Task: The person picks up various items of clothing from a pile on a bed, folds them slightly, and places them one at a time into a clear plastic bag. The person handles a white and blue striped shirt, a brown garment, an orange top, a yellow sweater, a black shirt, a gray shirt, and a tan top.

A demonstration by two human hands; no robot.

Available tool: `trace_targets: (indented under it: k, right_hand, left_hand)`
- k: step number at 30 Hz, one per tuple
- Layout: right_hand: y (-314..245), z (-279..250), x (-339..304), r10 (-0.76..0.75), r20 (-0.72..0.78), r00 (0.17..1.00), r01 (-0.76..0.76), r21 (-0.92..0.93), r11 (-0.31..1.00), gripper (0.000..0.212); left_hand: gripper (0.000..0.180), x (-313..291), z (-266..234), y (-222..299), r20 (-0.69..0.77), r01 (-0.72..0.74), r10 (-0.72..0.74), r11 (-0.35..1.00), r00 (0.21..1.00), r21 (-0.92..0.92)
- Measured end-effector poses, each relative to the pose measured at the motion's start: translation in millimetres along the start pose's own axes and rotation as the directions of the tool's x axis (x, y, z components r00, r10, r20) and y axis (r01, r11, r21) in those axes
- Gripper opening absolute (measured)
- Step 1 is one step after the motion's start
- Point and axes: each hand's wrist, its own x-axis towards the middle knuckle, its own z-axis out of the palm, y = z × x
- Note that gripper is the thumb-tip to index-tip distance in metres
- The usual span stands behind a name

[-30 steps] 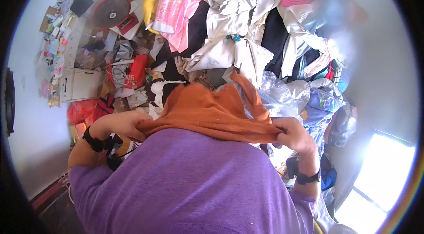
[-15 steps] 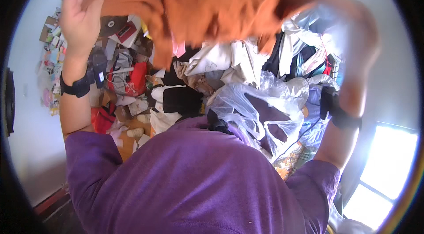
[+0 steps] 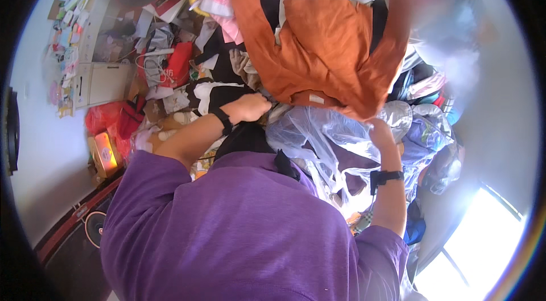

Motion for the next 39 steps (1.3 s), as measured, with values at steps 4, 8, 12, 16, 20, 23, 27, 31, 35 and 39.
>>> trace_targets:
  k: [4, 8, 12, 16, 20, 23, 27, 31, 35, 39]
  right_hand:
    - [39.3, 34.6, -0.4, 0.181, 0.095, 0.979, -0.191, 0.104, 0.976, 0.021]
    - [52.7, 5.6, 7.6, 0.318, 0.122, 0.940, -0.334, 0.153, 0.930, 0.020]
    - [66.4, -17.2, 52.2, 0.330, -0.081, 0.941, -0.327, 0.050, 0.944, 0.019]
    - [50.3, -41.9, 126.9, 0.160, -0.224, 0.961, -0.159, 0.023, 0.987, 0.018]
    - [11.4, -57.2, 189.7, 0.101, -0.433, 0.896, -0.115, -0.006, 0.993, 0.029]
    - [-2.4, -53.4, 241.9, 0.152, -0.542, 0.826, -0.173, 0.012, 0.985, 0.050]
    - [-13.6, -56.1, 280.7, 0.204, -0.515, 0.833, -0.260, -0.038, 0.965, 0.039]
    - [-2.0, -53.5, 266.2, 0.213, -0.631, 0.746, -0.101, 0.210, 0.973, 0.024]
    - [24.0, -74.2, 181.6, 0.710, -0.422, 0.564, 0.339, 0.902, 0.268, 0.032]
    - [93.0, -86.0, 84.6, 0.495, -0.580, 0.647, 0.628, 0.774, 0.086, 0.045]
  left_hand:
    - [0.016, -8.8, 27.1, -20.7, 0.100, 0.367, -0.353, 0.886, 0.930, -0.283]
    - [0.024, 0.0, -12.9, -86.0, 0.016, 0.486, -0.657, 0.540, 0.753, -0.687]
    - [0.019, 41.3, -58.5, -164.0, 0.076, 0.246, -0.865, 0.056, 0.496, -0.968]
    - [0.030, 74.7, -63.8, -263.1, -0.108, -0.033, -0.937, 0.103, 0.333, -0.994]
    - [0.062, 116.6, -86.8, -244.3, -0.435, -0.082, -0.900, 0.434, -0.008, -0.897]
    - [0.018, 104.1, -61.9, -294.2, -0.068, 0.084, -0.991, 0.078, 0.117, -0.993]
    - [0.027, 47.8, -62.4, -278.4, -0.302, 0.179, -0.898, 0.371, 0.321, -0.911]
    - [0.025, 12.8, -109.7, -166.6, -0.214, -0.131, -0.964, 0.195, 0.159, -0.972]
    - [0.017, 2.5, -151.8, -76.5, -0.707, 0.092, -0.707, 0.705, 0.011, -0.703]
    - [0.007, 98.5, -169.4, 43.6, -0.877, -0.436, -0.409, 0.762, 0.251, -0.480]
